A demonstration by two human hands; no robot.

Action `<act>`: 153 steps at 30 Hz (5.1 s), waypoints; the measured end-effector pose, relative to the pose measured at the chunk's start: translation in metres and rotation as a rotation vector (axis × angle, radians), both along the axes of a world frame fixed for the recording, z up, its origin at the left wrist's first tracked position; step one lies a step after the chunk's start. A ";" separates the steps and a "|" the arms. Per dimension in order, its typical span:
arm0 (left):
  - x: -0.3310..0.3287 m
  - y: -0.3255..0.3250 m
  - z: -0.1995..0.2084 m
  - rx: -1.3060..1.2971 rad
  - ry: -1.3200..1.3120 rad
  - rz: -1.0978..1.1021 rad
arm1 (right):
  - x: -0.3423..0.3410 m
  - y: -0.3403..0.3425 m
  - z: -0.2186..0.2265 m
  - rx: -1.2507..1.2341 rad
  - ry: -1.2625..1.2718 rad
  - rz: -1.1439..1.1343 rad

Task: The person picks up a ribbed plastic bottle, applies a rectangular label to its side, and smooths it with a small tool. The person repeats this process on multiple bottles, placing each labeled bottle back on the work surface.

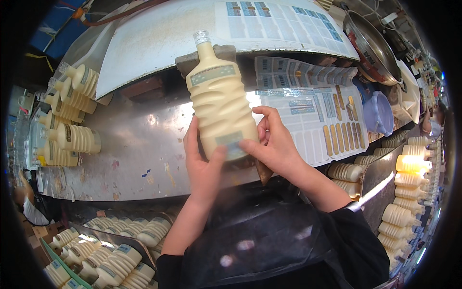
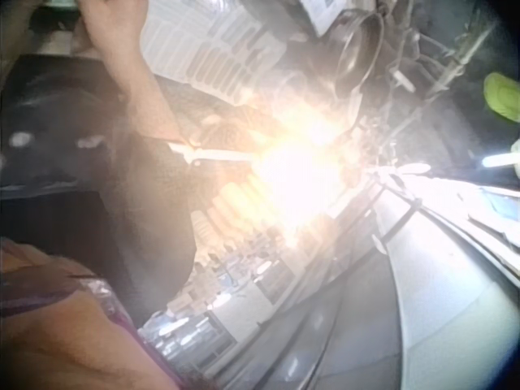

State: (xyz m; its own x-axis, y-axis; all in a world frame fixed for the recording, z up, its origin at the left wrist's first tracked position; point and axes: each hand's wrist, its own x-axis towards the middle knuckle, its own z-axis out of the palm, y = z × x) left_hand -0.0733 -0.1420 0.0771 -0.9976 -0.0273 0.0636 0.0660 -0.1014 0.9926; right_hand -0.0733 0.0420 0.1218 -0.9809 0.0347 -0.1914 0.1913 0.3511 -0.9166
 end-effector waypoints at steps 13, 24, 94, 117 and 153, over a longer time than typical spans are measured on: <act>0.000 -0.002 -0.001 -0.012 -0.009 -0.009 | -0.001 0.002 0.002 0.009 -0.003 0.008; 0.001 0.001 0.006 -0.022 -0.035 -0.022 | -0.002 -0.002 0.004 -0.014 -0.021 -0.011; -0.008 -0.010 0.000 0.297 -0.083 -0.019 | 0.016 -0.013 0.058 0.587 0.634 0.633; 0.005 0.004 -0.007 -0.511 0.190 0.113 | 0.018 -0.009 0.032 0.324 0.368 0.010; 0.010 -0.013 -0.021 -0.444 0.067 -0.011 | 0.022 0.007 0.028 0.452 0.361 -0.065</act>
State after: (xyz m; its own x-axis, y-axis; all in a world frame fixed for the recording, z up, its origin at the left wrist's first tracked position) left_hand -0.0637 -0.1550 0.0559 -0.9909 0.0282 0.1315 0.1333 0.3320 0.9338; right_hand -0.0516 0.0491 0.1495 -0.9744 0.0979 0.2024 -0.0708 0.7208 -0.6895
